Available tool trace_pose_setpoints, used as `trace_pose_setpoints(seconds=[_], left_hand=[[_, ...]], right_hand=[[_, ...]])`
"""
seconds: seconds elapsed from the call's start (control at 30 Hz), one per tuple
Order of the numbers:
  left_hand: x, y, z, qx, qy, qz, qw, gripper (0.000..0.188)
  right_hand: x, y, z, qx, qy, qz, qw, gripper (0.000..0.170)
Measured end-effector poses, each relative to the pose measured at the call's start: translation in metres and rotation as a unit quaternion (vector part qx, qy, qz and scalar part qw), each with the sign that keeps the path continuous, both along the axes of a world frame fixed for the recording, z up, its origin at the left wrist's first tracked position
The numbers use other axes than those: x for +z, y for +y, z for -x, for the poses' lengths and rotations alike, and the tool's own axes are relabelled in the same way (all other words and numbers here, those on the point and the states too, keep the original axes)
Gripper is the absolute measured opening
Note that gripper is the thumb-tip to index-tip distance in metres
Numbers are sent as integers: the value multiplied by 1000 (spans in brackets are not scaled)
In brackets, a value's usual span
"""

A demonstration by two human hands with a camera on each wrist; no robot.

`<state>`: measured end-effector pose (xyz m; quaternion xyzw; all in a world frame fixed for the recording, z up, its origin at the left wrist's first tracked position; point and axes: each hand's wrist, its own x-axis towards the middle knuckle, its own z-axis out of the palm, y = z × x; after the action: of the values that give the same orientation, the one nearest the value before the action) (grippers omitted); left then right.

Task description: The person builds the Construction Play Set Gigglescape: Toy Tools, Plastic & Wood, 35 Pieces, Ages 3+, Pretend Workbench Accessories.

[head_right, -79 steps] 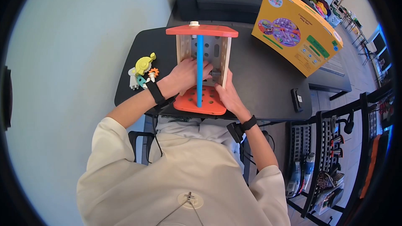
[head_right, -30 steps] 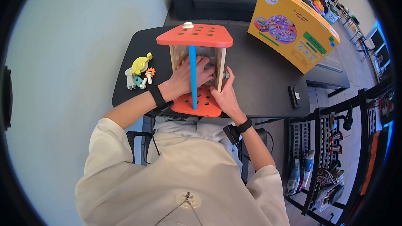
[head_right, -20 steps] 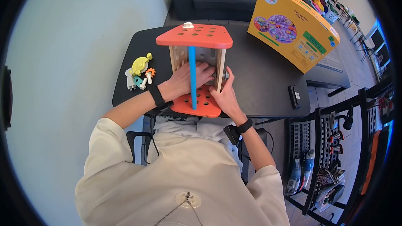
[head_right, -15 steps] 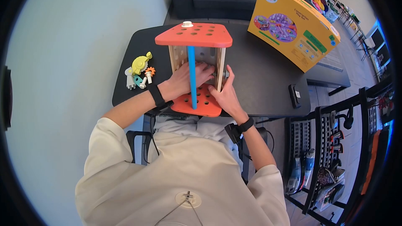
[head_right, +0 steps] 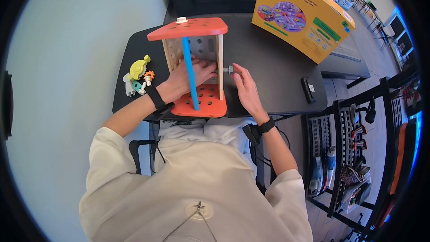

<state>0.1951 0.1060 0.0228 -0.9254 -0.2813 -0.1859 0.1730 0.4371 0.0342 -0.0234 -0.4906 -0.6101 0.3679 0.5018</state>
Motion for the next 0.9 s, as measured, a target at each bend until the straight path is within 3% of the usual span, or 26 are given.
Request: trace_pose_setpoints(seconds=[0.17,0.4,0.6,0.67,0.77,0.9], left_hand=[[7,-7,0,8,19,-17,1000,24],[6,-21,0,37,47,-55,997,37],[7,-30,1,49,64,-89,993,38],[9,-33,1,67,85,-87,990,39],[14,-40,4,56,56,-122,989,42],[10,-38,6,22,11,-192,981,33]], right_hand=[[5,5,-1,12,39,23,999,28],[7,8,-5,32,24,51,998,24],[23,11,0,39,-6,104,994,36],[32,14,-2,64,-89,136,985,49],[46,15,-2,67,-162,196,965,56],[44,4,-4,59,-102,172,978,49]])
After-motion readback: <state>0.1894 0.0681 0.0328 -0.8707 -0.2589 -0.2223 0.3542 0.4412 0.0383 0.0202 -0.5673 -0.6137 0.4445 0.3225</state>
